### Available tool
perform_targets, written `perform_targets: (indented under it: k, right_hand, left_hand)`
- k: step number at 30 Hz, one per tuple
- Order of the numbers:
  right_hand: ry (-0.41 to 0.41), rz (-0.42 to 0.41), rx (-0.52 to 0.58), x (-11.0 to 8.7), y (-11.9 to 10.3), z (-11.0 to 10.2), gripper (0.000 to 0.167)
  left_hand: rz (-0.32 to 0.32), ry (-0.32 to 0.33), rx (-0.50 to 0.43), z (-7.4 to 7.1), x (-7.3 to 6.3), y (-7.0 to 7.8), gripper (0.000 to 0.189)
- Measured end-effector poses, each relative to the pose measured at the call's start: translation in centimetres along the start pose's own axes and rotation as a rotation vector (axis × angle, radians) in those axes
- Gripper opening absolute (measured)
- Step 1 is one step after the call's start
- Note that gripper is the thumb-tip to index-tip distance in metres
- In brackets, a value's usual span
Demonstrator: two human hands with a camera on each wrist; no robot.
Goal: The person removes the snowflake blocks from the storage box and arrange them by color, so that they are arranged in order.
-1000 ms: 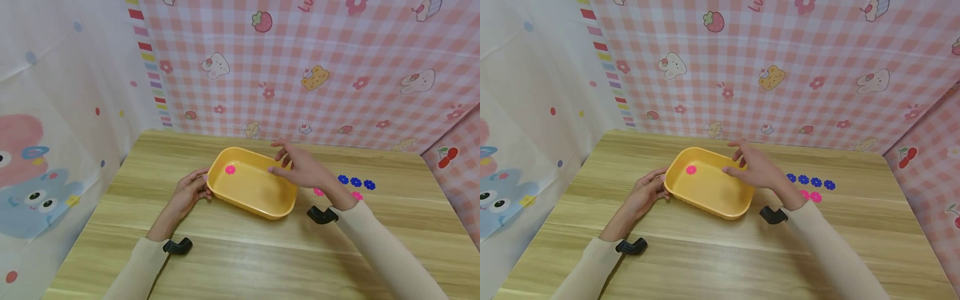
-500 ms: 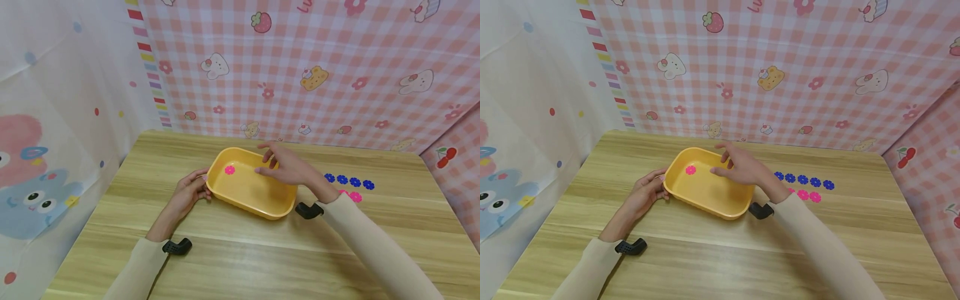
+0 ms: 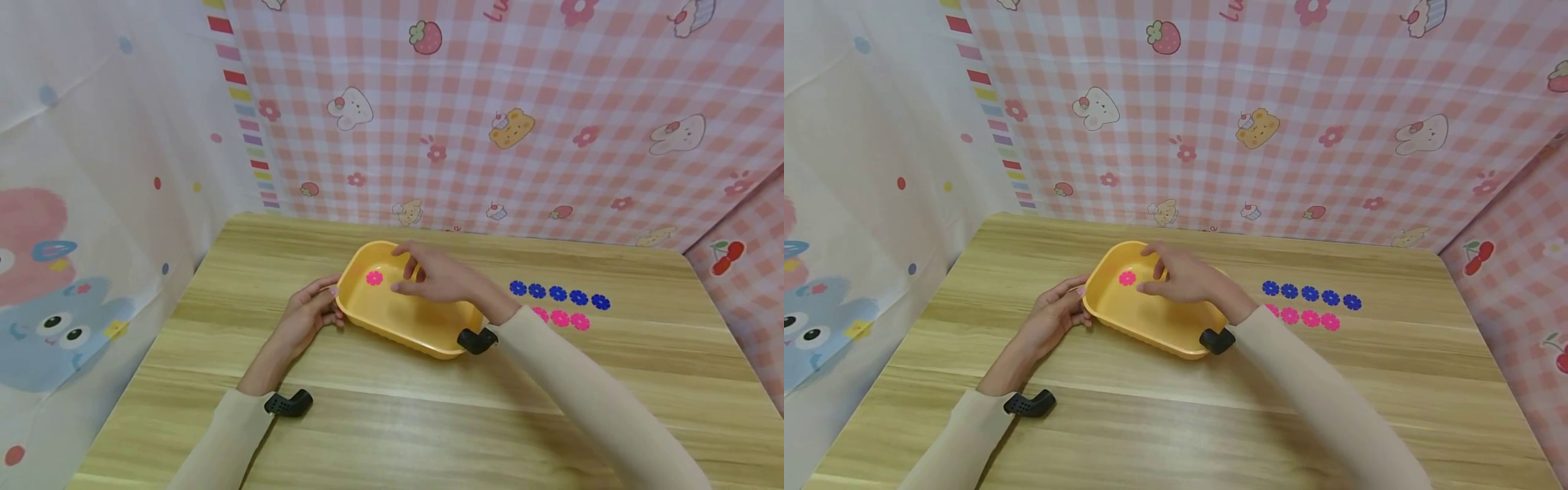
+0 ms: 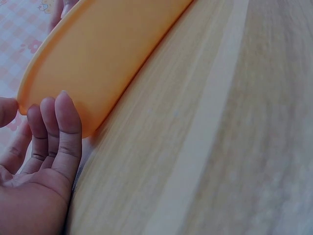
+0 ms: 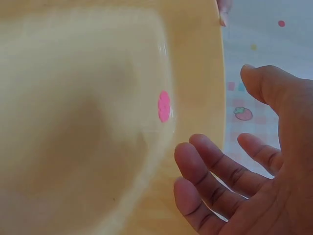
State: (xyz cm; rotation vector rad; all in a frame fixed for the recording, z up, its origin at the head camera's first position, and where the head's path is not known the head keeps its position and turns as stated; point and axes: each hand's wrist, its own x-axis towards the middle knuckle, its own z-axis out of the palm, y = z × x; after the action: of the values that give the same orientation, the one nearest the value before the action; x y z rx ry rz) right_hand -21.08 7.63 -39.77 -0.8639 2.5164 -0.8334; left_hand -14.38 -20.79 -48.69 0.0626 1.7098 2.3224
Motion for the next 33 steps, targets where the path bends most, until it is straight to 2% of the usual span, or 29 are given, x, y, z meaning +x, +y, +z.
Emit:
perform_targets:
  k: [10, 17, 24, 30, 33]
  right_hand:
    - [-0.048, -0.002, -0.005, 2.4, 0.2, 1.1, 0.065]
    - [-0.104, 0.047, 0.005, 4.0, 0.6, 2.2, 0.061]
    - [-0.072, 0.070, 0.011, 5.0, 1.2, 3.0, 0.055]
    - [-0.024, 0.028, -0.066, 5.5, 1.7, 3.9, 0.043]
    - [-0.024, 0.029, -0.098, 5.5, 1.5, 4.2, 0.038]
  left_hand:
    - [-0.005, 0.000, -0.001, -0.1, 0.0, 0.1, 0.048]
    - [-0.004, 0.002, -0.004, -0.2, -0.1, 0.0, 0.048]
    - [-0.006, -0.005, -0.004, 0.0, -0.1, 0.1, 0.049]
    - [-0.002, -0.002, -0.006, 0.1, 0.0, 0.1, 0.048]
    - [-0.001, -0.001, -0.006, 0.2, 0.0, 0.0, 0.048]
